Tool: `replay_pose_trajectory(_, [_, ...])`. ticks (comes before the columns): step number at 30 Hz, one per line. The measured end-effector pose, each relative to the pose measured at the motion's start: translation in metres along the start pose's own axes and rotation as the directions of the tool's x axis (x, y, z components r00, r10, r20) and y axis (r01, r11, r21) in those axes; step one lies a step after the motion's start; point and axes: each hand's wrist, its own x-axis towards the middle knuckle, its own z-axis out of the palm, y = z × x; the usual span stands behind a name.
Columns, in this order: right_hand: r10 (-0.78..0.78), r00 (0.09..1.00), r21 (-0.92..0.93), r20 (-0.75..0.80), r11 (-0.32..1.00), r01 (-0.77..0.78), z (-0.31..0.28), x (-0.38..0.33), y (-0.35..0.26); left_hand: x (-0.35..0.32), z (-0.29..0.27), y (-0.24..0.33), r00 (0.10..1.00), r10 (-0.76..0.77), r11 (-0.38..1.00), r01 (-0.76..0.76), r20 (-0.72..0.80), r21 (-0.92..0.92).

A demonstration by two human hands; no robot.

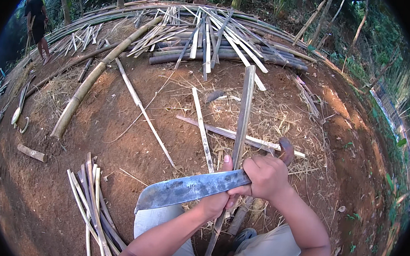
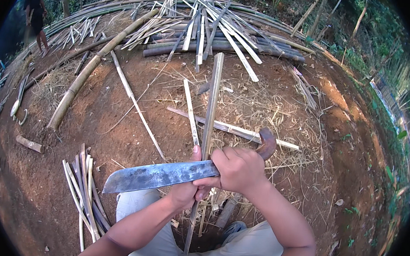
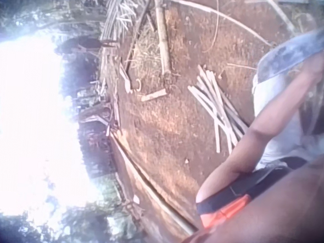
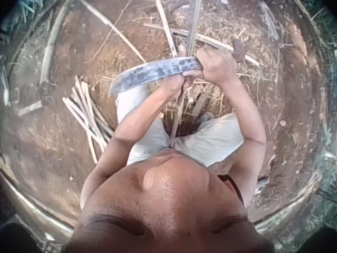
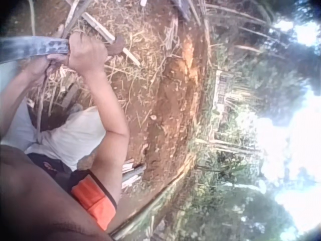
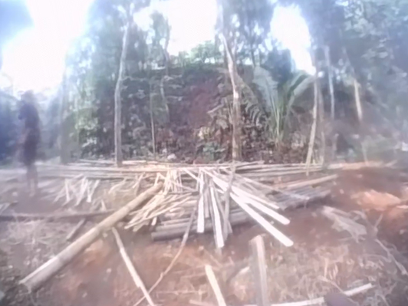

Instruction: The person sits on the ground and uses a machete to split long bamboo poles into thin strips. They hold the bamboo vertically and strike it with the machete to separate the sections, occasionally inspecting the resulting strips.

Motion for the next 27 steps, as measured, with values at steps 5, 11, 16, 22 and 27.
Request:
replay_pose_trajectory(5, [0.131,0.991,-0.004,0.000,0.991,-0.131,0.003,0.013,0.031,-0.002,0.007,-0.002,0.999,0.003,0.999,-0.004,-0.035,-0.033])
replay_pose_trajectory(11, [0.385,0.922,-0.101,-0.041,0.917,-0.387,-0.011,0.063,0.082,-0.003,0.008,-0.005,0.998,0.006,1.000,-0.006,-0.062,-0.012])
replay_pose_trajectory(16, [0.583,0.806,0.081,-0.103,0.812,-0.578,-0.032,0.087,0.114,-0.005,0.015,0.003,0.999,0.004,0.999,-0.002,0.044,-0.053])
replay_pose_trajectory(22, [0.671,0.619,0.609,0.409,0.305,-0.732,-0.029,0.044,0.012,0.006,-0.003,0.013,0.982,-0.037,0.986,0.066,0.185,-0.152])
replay_pose_trajectory(27, [0.633,0.667,0.746,0.393,0.204,-0.634,-0.014,0.015,0.000,0.006,0.012,0.010,0.990,-0.072,0.994,0.081,0.118,-0.073])
